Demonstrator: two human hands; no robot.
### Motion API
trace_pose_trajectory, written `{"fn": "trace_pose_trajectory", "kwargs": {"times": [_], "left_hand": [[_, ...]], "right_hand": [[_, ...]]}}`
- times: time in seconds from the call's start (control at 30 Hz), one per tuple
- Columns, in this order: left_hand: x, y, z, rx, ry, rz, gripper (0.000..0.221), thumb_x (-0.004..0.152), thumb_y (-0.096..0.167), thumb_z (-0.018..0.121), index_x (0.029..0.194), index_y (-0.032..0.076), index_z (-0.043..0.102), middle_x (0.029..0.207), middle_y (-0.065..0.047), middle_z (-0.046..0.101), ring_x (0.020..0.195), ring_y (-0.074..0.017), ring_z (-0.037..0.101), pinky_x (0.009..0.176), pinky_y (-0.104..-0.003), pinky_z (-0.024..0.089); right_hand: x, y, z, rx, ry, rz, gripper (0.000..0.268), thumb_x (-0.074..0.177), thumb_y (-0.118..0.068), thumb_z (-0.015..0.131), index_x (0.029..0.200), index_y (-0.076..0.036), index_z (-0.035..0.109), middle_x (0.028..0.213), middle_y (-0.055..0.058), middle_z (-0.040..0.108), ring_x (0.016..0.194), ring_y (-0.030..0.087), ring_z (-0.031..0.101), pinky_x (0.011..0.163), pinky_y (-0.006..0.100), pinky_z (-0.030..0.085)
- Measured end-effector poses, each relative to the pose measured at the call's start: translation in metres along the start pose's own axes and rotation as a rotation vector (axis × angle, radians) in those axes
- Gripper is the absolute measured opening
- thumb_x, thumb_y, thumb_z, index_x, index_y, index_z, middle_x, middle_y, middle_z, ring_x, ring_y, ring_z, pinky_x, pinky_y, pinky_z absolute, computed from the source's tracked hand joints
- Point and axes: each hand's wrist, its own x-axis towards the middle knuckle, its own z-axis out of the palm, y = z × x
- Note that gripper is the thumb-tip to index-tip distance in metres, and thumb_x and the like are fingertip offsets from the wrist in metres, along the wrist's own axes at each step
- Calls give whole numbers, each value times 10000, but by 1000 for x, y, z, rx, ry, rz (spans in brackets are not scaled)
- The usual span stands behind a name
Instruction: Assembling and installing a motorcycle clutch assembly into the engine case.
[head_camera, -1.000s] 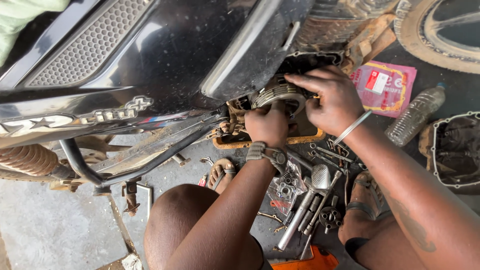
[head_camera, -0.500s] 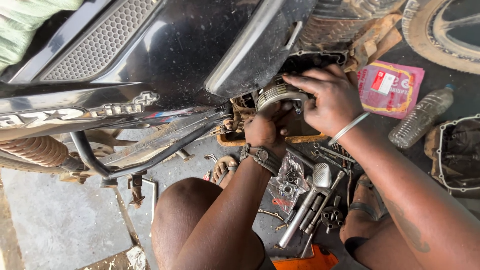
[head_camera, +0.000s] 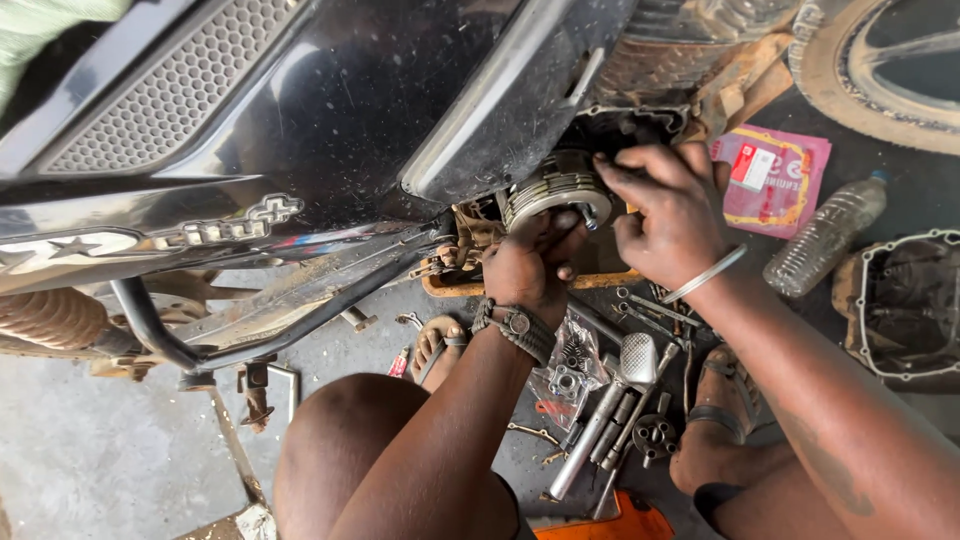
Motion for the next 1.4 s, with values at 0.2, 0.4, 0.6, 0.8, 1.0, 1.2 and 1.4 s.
{"fn": "trace_pose_trajectory", "kwargs": {"times": [0.2,0.4,0.6,0.8,1.0,1.2,1.4], "left_hand": [[-1,3,4,111,-10,83,129,934,93,608,977,-5,681,871,-129,770,756,-248,774,418,-301,434],[5,2,8,446,1,262,157,919,111,666,920,-38,715,821,-146,776,588,-204,716,385,-313,482],[2,3,16,663,127,334,209,921,122,692,910,-76,761,789,-177,774,532,-220,680,403,-311,503],[-1,6,17,509,95,263,121,884,50,659,950,-45,692,857,-173,776,666,-273,761,422,-338,506],[-12,10,25,492,129,215,107,900,34,625,980,-25,663,921,-194,785,781,-321,783,460,-350,502],[-10,12,16,464,78,206,152,921,79,622,1015,-26,677,944,-180,783,826,-315,784,480,-346,499],[-11,17,12,478,-14,188,153,925,95,629,1025,-9,679,939,-177,781,821,-308,786,484,-351,511]], "right_hand": [[-5,25,16,175,-40,69,591,728,11,644,1283,-163,752,1264,50,684,1125,317,564,1030,411,453],[5,25,7,418,-123,121,739,728,72,530,1391,-216,682,1319,121,649,1171,323,601,1018,391,476],[14,30,6,298,-75,-53,783,659,102,549,1368,-194,698,1269,141,693,1133,333,631,1003,447,472],[-22,63,5,618,-72,152,485,791,65,558,1193,-150,723,1108,89,751,950,253,720,818,368,578],[-84,68,71,357,-229,156,242,809,-162,699,1039,-200,767,854,103,761,674,295,725,637,442,587],[-61,28,116,110,-82,260,421,951,-333,633,1368,-280,650,745,126,732,534,325,679,518,475,552],[-57,35,136,-146,-80,196,513,889,-252,661,1402,-254,647,715,89,742,506,262,690,457,428,552]]}}
